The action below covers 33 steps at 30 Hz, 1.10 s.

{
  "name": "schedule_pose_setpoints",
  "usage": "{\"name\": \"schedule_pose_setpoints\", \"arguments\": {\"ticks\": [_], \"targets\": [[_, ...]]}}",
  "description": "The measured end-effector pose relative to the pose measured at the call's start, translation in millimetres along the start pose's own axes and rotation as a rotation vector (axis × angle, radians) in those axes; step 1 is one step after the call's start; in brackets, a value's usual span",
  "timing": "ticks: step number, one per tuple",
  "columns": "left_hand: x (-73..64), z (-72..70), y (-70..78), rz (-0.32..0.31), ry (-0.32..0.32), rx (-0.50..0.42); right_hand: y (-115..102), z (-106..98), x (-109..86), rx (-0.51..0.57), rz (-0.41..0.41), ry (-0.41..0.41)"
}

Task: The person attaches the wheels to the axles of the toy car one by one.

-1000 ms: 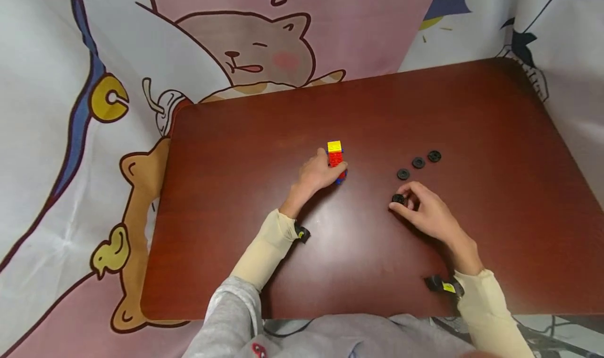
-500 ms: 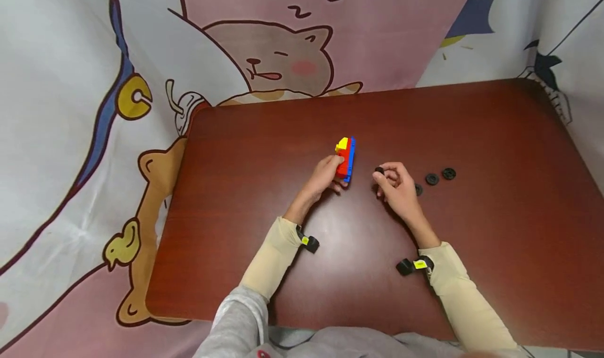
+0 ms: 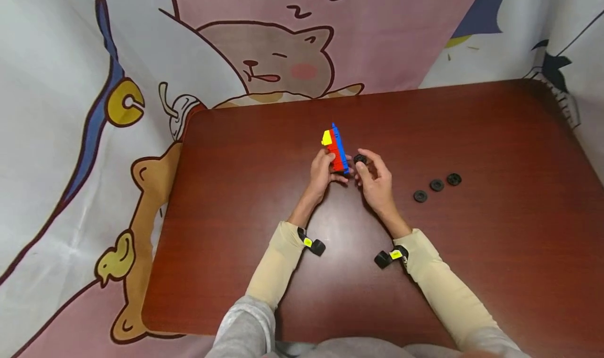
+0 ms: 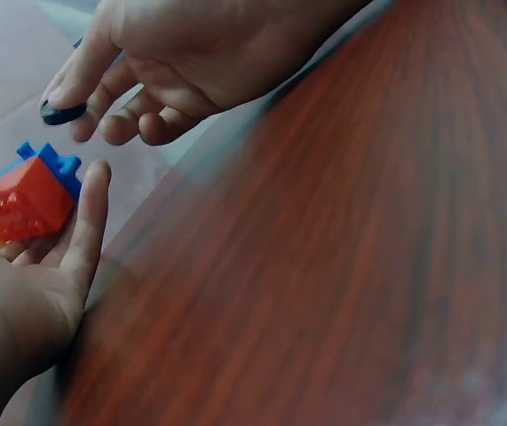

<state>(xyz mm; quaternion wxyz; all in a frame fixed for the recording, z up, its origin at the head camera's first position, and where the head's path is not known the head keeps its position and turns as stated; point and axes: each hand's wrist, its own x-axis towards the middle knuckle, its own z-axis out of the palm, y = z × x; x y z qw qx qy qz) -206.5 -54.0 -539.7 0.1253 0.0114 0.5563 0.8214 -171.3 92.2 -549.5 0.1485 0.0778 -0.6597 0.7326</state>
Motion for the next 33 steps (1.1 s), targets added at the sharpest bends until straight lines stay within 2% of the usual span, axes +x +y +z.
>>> {"name": "schedule_pose_setpoints", "arguments": {"ticks": [3, 6, 11, 14, 18, 23, 33], "targets": [[0.1, -0.4, 1.8, 0.023, 0.02, 0.027, -2, 4, -1.3, 0.043, 0.028, -0.007], [-0.3, -0.4, 4.5, 0.022, 0.001, 0.05, -9, 7, -1.4, 0.06, 0.047, -0.002], [1.4, -0.5, 6.4, 0.027, -0.009, 0.059, -28, 10, -0.9, -0.046, 0.052, -0.003], [1.9, -1.2, 5.1, 0.015, -0.014, 0.077, -33, 11, -1.2, -0.078, 0.091, -0.021], [-0.4, -4.0, 1.9, -0.001, -0.059, 0.127, -33, 12, -2.5, -0.085, 0.163, -0.036], [-3.0, -5.1, -1.1, 0.015, -0.112, 0.165, -30, 8, -3.1, -0.086, 0.235, -0.077], [-4.8, -4.6, 4.1, 0.011, -0.138, 0.203, -34, 6, 0.5, -0.071, 0.219, -0.126]]}}
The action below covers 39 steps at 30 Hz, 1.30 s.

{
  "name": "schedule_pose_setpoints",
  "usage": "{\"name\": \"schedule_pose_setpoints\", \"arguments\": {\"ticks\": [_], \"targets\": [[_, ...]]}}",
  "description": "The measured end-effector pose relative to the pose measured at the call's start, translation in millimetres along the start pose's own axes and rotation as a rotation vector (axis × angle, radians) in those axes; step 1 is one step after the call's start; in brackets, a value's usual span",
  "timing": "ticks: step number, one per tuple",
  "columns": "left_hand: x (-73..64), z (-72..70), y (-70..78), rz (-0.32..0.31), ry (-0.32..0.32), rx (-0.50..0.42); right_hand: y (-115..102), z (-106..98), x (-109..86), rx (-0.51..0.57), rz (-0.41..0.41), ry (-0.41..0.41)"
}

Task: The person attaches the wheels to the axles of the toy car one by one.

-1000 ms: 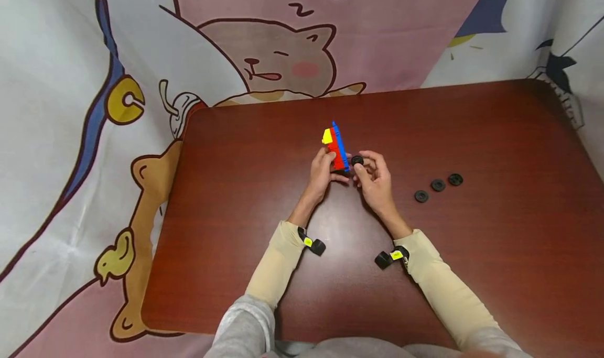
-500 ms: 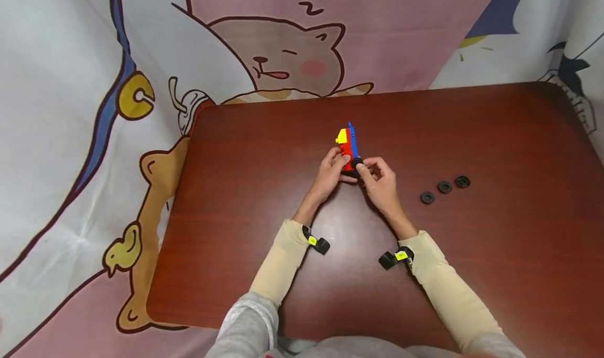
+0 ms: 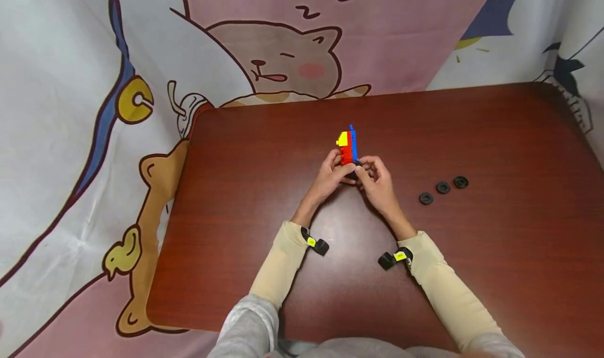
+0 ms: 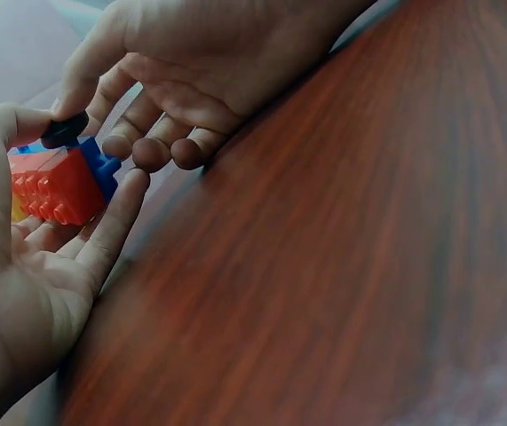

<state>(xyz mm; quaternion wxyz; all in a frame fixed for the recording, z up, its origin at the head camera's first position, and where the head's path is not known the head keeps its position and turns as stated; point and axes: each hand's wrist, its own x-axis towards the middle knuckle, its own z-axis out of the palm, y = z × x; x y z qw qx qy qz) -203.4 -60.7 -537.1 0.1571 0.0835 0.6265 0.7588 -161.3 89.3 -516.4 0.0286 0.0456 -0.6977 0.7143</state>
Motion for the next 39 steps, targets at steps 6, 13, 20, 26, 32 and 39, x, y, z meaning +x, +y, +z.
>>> {"name": "schedule_pose_setpoints", "arguments": {"ticks": [6, 13, 20, 26, 32, 39], "targets": [[-0.4, -5.6, 1.0, 0.01, -0.013, 0.027, -3, 1, 2.7, -0.054, 0.002, -0.035], [0.4, -9.3, 3.3, -0.012, -0.016, 0.062, -3, 2, 7.1, -0.067, 0.023, -0.054], [5.6, -9.4, 7.9, -0.029, -0.001, 0.052, -3, -2, 13.4, -0.055, 0.017, -0.103], [2.7, -5.4, 0.9, -0.062, -0.031, 0.035, 0, -8, 4.7, -0.075, 0.037, -0.112], [-6.3, -5.9, -1.3, -0.061, -0.021, 0.0, 6, -5, -1.1, -0.073, 0.026, -0.113], [-1.9, -2.5, -0.8, -0.048, -0.04, -0.045, 28, -10, 5.0, -0.024, 0.026, -0.019]]}}
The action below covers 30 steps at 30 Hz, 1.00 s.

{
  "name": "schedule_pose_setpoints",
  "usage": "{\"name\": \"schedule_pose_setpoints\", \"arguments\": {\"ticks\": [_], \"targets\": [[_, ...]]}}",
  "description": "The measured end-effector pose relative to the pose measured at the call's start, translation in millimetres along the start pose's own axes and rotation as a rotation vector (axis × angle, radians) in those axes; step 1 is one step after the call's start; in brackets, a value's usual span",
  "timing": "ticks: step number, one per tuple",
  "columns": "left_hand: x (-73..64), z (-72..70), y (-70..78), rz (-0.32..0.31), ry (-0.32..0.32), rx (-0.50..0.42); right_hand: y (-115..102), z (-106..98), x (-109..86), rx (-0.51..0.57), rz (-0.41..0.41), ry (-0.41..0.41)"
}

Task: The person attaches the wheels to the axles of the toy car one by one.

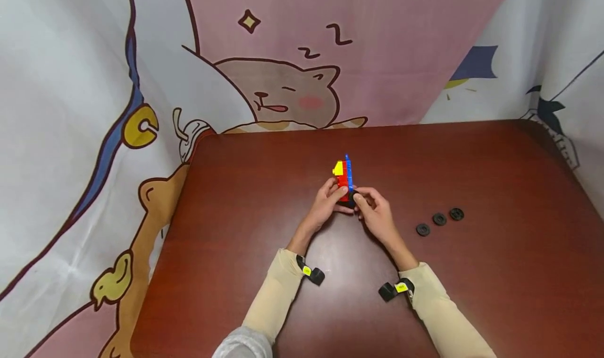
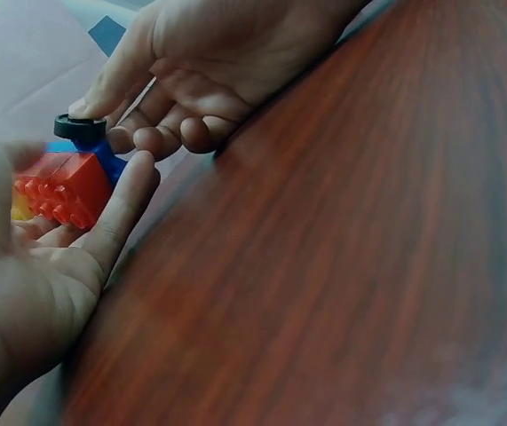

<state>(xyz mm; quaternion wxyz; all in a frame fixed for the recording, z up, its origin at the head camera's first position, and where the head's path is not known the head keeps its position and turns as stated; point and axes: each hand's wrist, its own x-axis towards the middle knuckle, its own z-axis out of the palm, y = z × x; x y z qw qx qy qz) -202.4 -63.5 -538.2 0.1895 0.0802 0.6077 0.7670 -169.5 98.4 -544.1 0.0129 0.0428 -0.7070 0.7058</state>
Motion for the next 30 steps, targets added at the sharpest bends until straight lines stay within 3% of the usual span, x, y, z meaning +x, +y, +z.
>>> {"name": "schedule_pose_setpoints", "arguments": {"ticks": [3, 10, 17, 20, 25, 30], "targets": [[-0.5, 0.6, -2.3, 0.01, 0.004, -0.009, 5, 1, -0.6, 0.026, -0.001, 0.024], [-4.1, 0.6, -2.7, 0.006, 0.008, 0.03, 5, 2, -2.6, 0.032, 0.026, -0.002], [-0.1, 0.6, -1.4, 0.052, 0.003, 0.038, -22, 3, -4.6, 0.002, 0.039, -0.004], [0.5, 0.9, 0.0, 0.042, 0.016, 0.066, -28, 5, -3.5, 0.004, 0.046, 0.006], [-1.8, 0.6, 0.4, 0.022, 0.018, 0.097, -13, 4, 1.1, 0.045, 0.048, 0.014], [-2.7, -1.4, -0.1, 0.021, -0.01, 0.039, 3, 2, 1.5, 0.069, 0.01, 0.012]]}}
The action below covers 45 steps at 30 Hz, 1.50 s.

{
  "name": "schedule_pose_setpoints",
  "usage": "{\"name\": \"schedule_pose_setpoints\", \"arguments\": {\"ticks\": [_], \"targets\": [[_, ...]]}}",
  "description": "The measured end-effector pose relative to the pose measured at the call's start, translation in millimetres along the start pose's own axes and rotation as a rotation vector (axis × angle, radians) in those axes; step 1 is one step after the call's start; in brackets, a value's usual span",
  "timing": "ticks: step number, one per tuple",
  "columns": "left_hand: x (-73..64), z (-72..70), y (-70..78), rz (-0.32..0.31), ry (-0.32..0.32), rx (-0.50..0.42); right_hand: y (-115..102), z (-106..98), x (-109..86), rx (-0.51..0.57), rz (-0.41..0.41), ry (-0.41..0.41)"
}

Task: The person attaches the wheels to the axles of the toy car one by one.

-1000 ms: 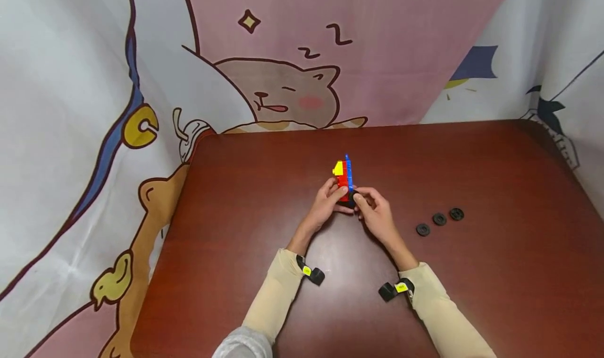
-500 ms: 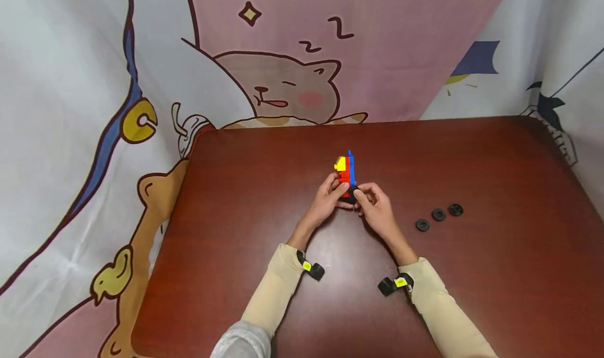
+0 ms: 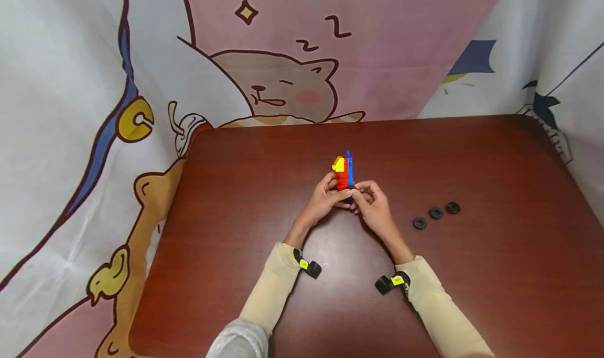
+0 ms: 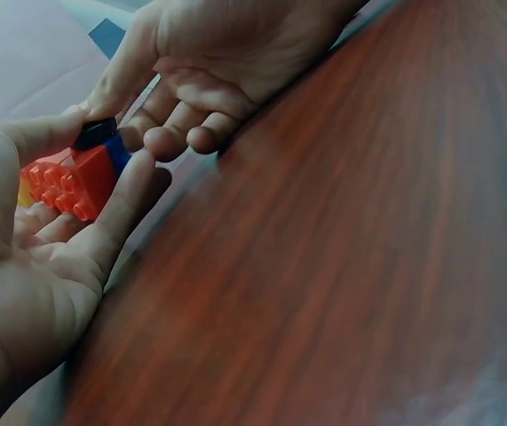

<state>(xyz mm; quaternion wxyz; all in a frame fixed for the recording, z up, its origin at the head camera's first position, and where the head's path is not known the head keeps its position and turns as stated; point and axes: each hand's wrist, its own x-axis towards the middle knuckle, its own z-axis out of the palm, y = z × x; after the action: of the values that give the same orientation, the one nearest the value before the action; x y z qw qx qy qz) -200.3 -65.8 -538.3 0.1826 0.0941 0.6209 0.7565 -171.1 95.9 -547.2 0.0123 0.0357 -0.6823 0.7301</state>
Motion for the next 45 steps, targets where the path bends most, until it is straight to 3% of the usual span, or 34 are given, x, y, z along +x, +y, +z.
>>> {"name": "schedule_pose_setpoints", "arguments": {"ticks": [6, 12, 16, 19, 23, 25, 27, 32, 40, 45], "targets": [[-1.1, 2.5, -6.1, -0.035, -0.014, -0.079, 2, -3, -11.2, -0.018, -0.015, 0.01], [3.1, 4.5, -7.1, -0.064, 0.012, -0.153, -22, -14, -36.1, -0.112, 0.021, 0.099], [2.0, -2.4, -1.5, -0.054, 0.047, -0.168, -19, -39, -59.8, -0.194, -0.035, 0.213], [1.6, -4.8, -1.0, -0.065, 0.058, -0.17, -16, -70, -79.1, -0.278, -0.08, 0.367], [5.0, -2.9, -1.4, -0.066, 0.034, -0.166, -16, -109, -94.7, -0.534, -0.02, 0.558], [6.7, -3.8, 0.1, -0.053, 0.036, -0.162, -16, -119, -94.4, -0.672, 0.021, 0.548], [7.3, -3.5, 0.2, -0.049, 0.043, -0.162, -16, -124, -94.8, -0.808, 0.045, 0.462], [6.4, 0.4, -2.8, -0.071, 0.024, -0.167, -18, -123, -99.9, -0.993, 0.045, 0.283], [7.1, 2.5, -1.3, -0.056, 0.013, -0.151, -20, -112, -96.4, -1.055, 0.038, 0.287], [4.1, -1.5, 0.7, -0.051, 0.015, -0.153, -13, -96, -90.0, -0.904, -0.005, 0.31]]}}
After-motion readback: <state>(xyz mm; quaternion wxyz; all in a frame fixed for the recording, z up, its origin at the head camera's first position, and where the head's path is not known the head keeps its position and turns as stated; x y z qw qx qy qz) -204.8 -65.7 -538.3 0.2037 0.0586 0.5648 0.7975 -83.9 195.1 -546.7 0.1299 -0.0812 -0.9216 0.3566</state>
